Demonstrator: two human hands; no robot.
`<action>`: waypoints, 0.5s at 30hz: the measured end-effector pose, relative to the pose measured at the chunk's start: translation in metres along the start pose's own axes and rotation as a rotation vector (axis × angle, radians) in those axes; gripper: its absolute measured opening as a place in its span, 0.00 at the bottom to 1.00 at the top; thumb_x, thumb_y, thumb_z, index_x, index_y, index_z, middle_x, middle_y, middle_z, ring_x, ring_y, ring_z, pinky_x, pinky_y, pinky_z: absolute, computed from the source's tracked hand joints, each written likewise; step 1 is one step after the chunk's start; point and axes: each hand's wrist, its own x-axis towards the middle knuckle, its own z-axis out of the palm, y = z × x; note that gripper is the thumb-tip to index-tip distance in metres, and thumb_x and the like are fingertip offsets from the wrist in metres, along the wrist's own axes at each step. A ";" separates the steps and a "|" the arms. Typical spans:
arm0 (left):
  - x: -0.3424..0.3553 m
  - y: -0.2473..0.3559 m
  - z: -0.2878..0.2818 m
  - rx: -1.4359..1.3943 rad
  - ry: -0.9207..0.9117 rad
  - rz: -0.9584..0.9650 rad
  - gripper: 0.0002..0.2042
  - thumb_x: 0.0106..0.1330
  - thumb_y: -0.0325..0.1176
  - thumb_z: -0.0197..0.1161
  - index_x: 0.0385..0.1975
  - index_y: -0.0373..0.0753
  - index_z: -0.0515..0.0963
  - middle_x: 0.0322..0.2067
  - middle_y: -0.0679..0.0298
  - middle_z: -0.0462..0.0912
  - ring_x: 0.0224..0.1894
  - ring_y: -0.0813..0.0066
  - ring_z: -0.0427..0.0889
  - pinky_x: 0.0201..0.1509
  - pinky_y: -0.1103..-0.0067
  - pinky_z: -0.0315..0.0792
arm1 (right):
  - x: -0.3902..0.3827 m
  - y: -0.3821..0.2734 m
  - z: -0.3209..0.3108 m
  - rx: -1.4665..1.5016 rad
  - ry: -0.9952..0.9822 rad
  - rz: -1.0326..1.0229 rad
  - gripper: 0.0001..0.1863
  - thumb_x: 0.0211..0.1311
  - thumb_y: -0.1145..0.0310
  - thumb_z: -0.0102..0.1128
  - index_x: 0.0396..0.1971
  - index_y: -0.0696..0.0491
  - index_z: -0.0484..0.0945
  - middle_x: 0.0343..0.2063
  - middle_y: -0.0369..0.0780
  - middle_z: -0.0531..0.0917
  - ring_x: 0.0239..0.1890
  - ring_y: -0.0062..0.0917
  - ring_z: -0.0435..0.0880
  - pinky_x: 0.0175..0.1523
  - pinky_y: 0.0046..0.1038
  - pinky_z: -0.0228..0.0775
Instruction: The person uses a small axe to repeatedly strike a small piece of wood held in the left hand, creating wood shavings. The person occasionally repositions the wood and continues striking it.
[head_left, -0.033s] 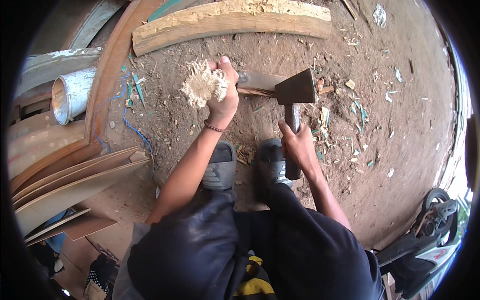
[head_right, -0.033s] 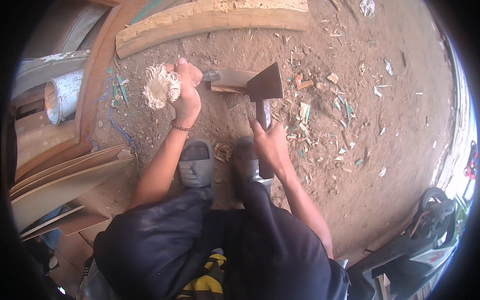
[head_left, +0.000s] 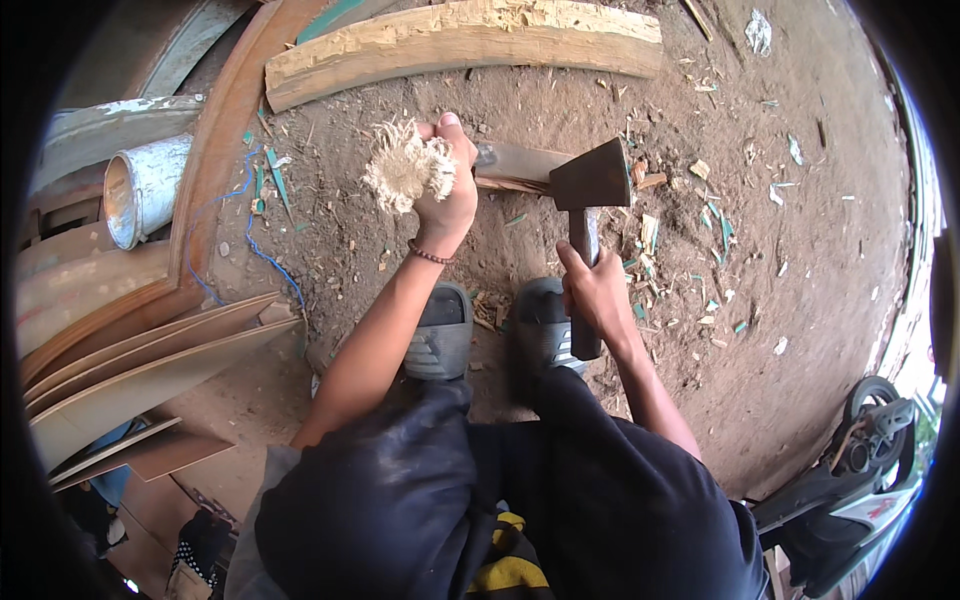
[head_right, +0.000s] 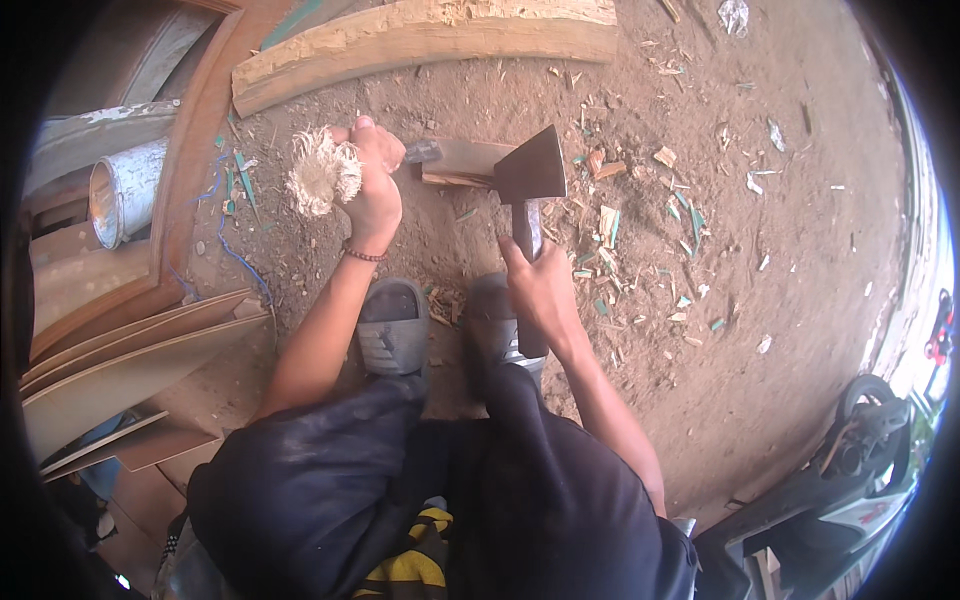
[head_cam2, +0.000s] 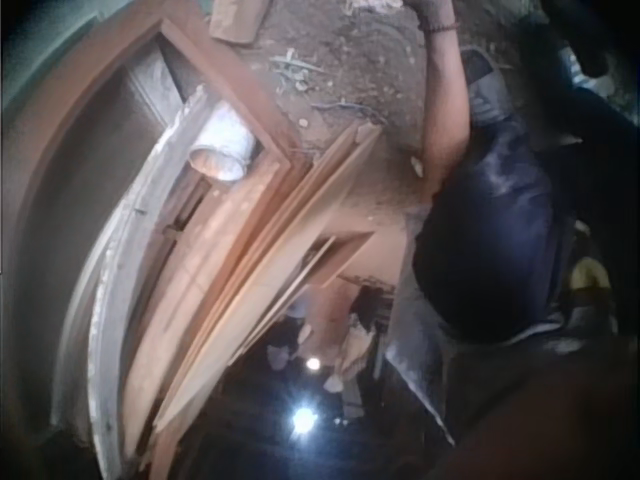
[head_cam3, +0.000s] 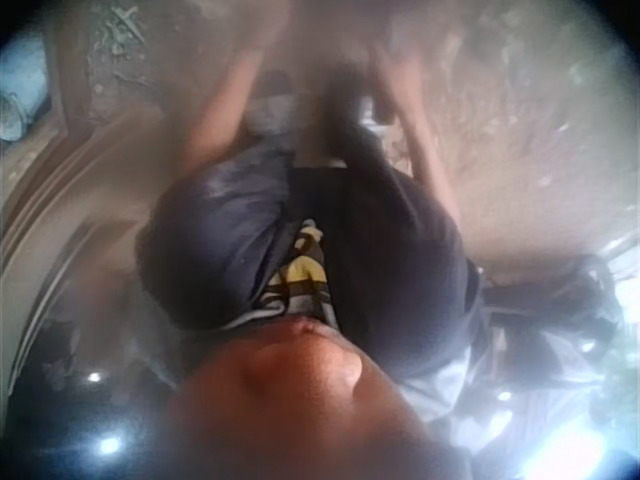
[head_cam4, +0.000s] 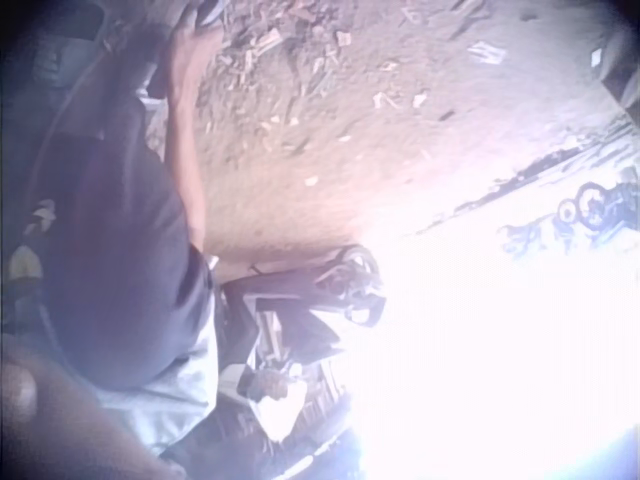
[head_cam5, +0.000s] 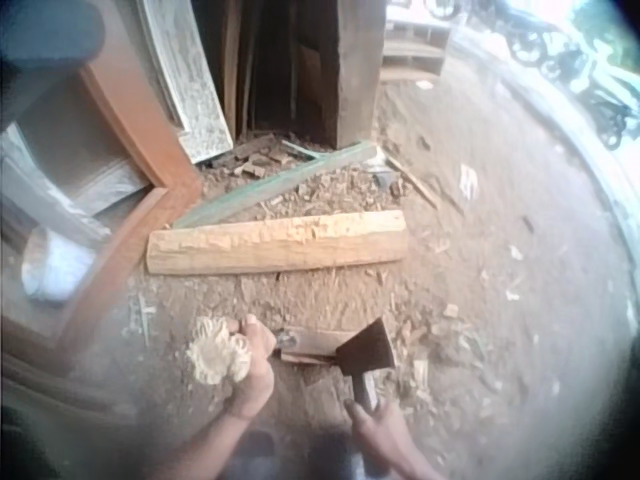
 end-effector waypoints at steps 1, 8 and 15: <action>0.001 -0.001 0.001 -0.028 0.010 -0.001 0.12 0.73 0.28 0.49 0.25 0.40 0.60 0.14 0.69 0.64 0.17 0.84 0.60 0.23 0.80 0.60 | -0.001 -0.001 0.000 -0.002 -0.004 0.012 0.20 0.63 0.58 0.58 0.20 0.59 0.72 0.11 0.37 0.74 0.12 0.20 0.72 0.18 0.28 0.63; 0.008 0.000 0.005 0.110 0.016 0.085 0.15 0.72 0.28 0.49 0.20 0.39 0.60 0.13 0.69 0.66 0.16 0.83 0.62 0.22 0.81 0.60 | 0.005 -0.002 0.000 0.000 0.019 -0.029 0.21 0.64 0.56 0.58 0.19 0.57 0.71 0.10 0.36 0.74 0.10 0.21 0.73 0.18 0.26 0.66; 0.008 0.002 0.000 0.001 -0.047 0.021 0.14 0.74 0.28 0.46 0.22 0.41 0.58 0.13 0.71 0.61 0.17 0.83 0.58 0.23 0.80 0.58 | 0.004 -0.002 0.001 0.022 0.011 -0.021 0.20 0.64 0.56 0.58 0.20 0.58 0.71 0.10 0.36 0.73 0.09 0.20 0.72 0.17 0.26 0.64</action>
